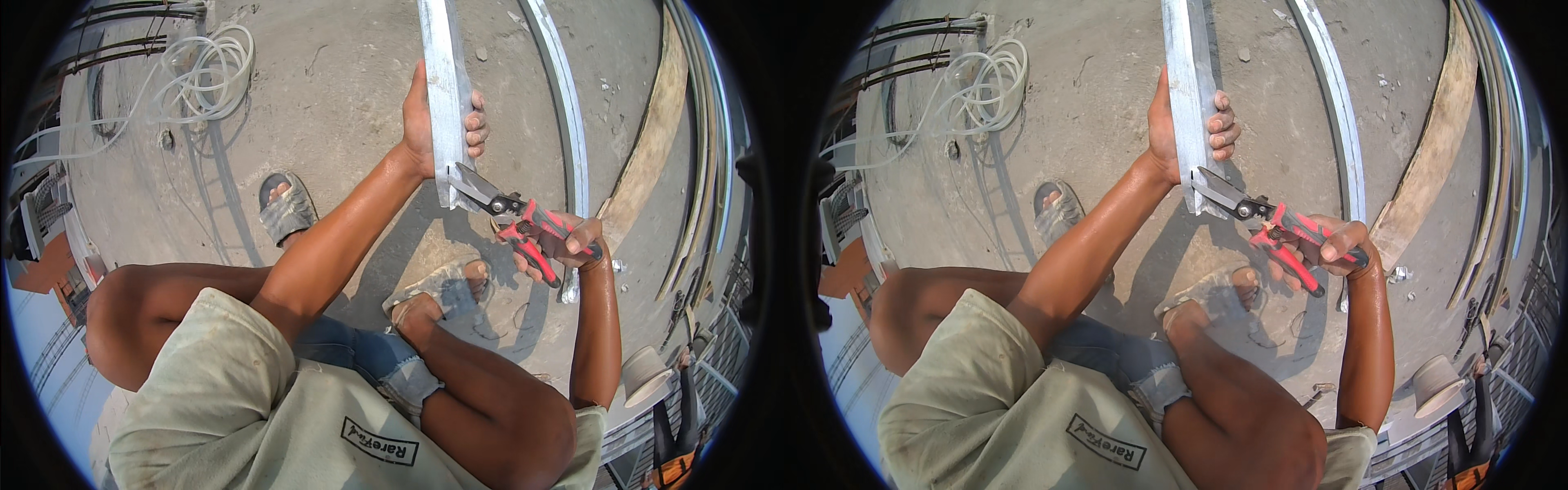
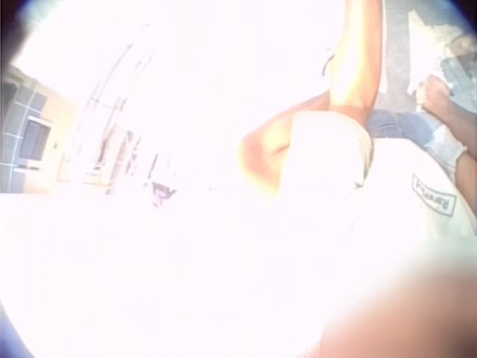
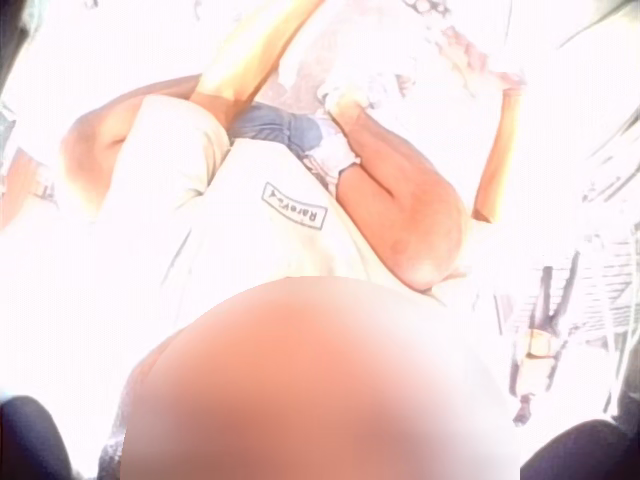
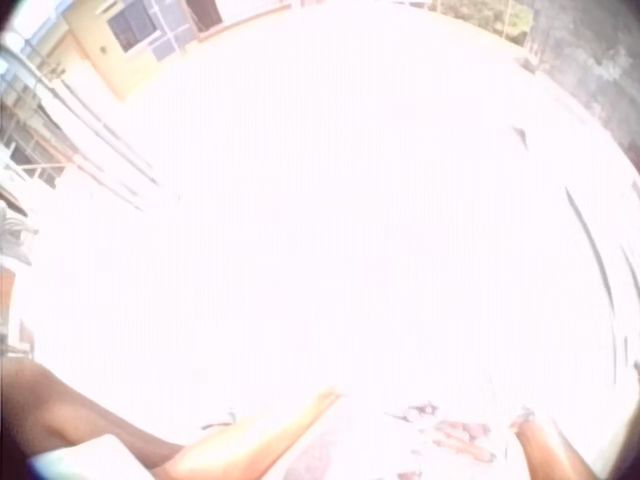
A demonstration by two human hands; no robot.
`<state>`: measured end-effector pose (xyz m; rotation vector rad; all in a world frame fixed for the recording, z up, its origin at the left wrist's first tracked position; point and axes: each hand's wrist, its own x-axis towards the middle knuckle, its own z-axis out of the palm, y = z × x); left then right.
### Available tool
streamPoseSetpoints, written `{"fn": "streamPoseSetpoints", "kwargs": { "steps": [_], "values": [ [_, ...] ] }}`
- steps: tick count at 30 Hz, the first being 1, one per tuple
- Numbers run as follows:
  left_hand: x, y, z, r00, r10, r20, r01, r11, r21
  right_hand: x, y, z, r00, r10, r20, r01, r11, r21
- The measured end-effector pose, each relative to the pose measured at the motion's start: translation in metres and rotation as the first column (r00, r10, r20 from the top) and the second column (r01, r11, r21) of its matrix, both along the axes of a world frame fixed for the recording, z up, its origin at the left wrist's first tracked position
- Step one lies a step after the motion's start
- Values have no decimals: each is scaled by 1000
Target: The person sits on a rooftop and uses tin snips to cut long metal strips into shorter pieces. They repeatedly position the strips, cut them, and place the cut pieces on the ground.
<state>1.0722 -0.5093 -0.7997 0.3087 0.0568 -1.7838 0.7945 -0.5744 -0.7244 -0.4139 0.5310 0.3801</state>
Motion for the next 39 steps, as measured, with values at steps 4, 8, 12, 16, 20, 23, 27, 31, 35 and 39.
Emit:
{"fn": "streamPoseSetpoints", "kwargs": {
  "steps": [4, 8, 12, 16, 20, 23, 27, 31, 35, 39],
  "values": [
    [4, 4, -4, 998, -5, 57, -1, 994, 105, 2, 5, 0, 998, -27, -48, 25, 999, -41],
    [0, 6, -8, 986, 12, 169, -19, 999, 44, 2, 1, 2, 999, 34, -18, -36, 996, -81],
    [-3, 4, -9, 995, 68, 72, -63, 996, -69, 8, -13, -11, 997, 57, 56, -59, 998, 35],
    [2, 6, -6, 991, 77, 108, -78, 997, 3, 13, -8, -17, 999, -6, 32, 4, 998, 56],
    [4, 9, -2, 758, -130, 640, -96, 947, 305, 7, 6, 5, 995, 45, -93, -59, 987, -148],
    [-7, 7, 0, 753, -134, 644, -125, 932, 340, 4, 27, 33, 982, 33, -185, -75, 971, -225],
    [-17, 2, 4, 696, -150, 702, -177, 912, 370, 12, 73, 61, 942, -131, -311, 18, 940, -340],
    [-25, -1, 6, 610, -162, 776, -200, 916, 349, 27, 115, 63, 910, -245, -335, 53, 869, -492],
    [-24, -3, 6, 631, -177, 755, -199, 904, 378, 28, 120, 60, 896, -209, -392, -11, 871, -491],
    [-24, -1, 6, 651, -163, 741, -219, 895, 389, 24, 115, 64, 901, -246, -358, 41, 869, -494]
  ]
}}
